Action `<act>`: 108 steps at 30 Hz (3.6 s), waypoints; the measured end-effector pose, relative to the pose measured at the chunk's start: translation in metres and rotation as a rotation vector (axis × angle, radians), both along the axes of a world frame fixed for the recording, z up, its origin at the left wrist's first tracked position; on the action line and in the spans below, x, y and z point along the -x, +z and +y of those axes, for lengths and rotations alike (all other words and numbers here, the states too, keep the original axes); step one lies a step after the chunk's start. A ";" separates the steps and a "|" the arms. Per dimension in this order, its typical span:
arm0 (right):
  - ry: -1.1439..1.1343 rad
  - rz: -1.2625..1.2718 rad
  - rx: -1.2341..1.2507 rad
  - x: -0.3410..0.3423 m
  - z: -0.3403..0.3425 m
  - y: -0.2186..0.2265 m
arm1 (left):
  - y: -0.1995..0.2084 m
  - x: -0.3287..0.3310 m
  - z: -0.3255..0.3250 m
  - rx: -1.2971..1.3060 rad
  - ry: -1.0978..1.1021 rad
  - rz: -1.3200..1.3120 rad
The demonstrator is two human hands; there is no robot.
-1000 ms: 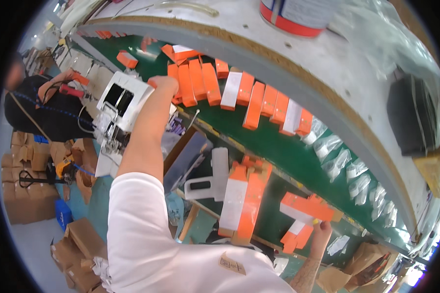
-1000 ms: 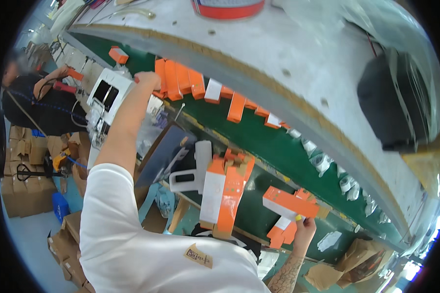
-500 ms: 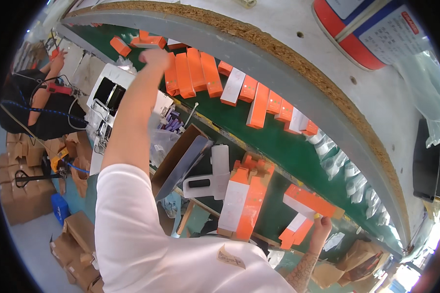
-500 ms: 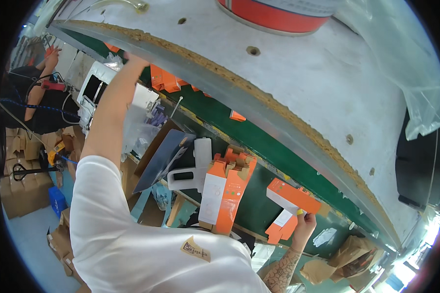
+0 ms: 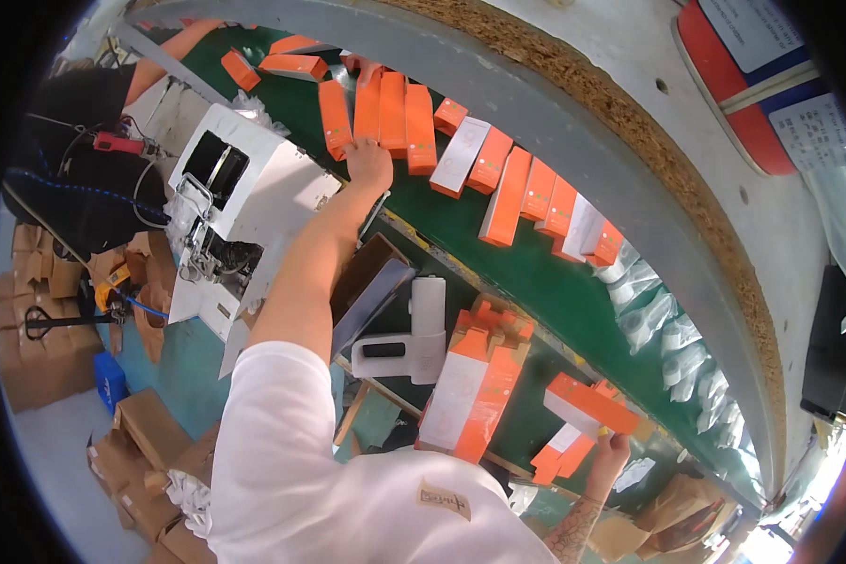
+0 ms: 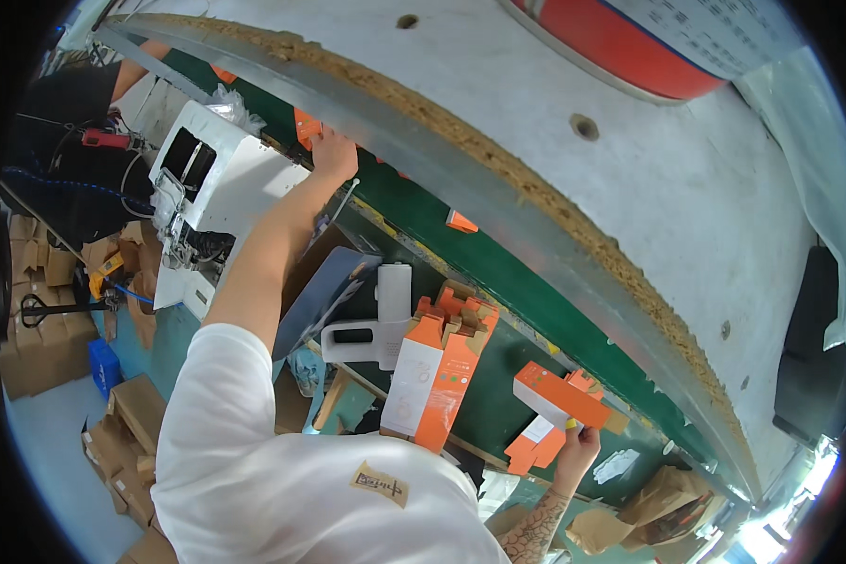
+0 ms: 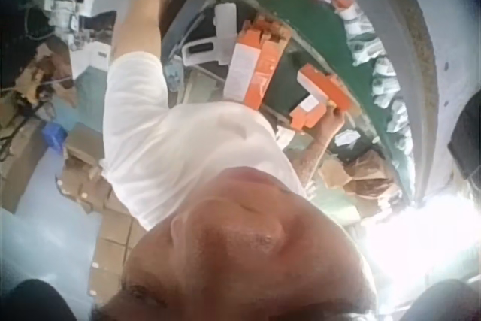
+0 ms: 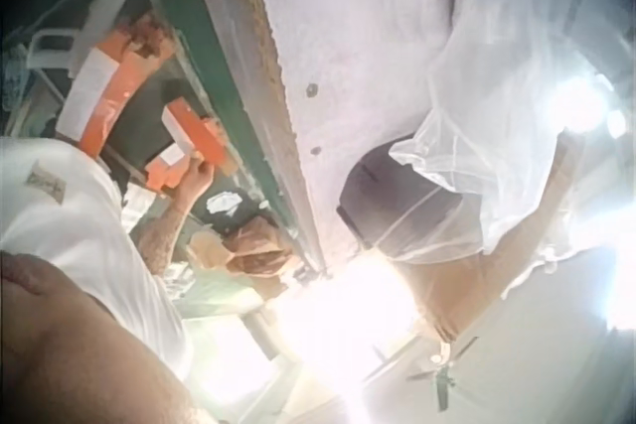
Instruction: Packing electronic components and labels into orange and white boxes on an assembly line.
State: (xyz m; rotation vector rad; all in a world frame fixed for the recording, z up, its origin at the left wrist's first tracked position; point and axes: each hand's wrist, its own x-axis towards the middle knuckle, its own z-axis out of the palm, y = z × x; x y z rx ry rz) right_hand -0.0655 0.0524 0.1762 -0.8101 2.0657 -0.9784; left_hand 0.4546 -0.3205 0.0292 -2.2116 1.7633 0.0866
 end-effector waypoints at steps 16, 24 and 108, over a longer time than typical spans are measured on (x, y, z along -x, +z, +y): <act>0.055 -0.024 0.028 0.002 -0.006 -0.017 | 0.027 -0.032 -0.032 0.369 0.235 0.468; 0.060 -0.077 0.157 -0.014 -0.009 -0.001 | 0.018 -0.002 -0.026 -0.448 -0.396 0.384; -0.036 -0.167 0.316 0.260 0.094 -0.066 | 0.128 0.646 0.452 -0.089 -0.003 1.763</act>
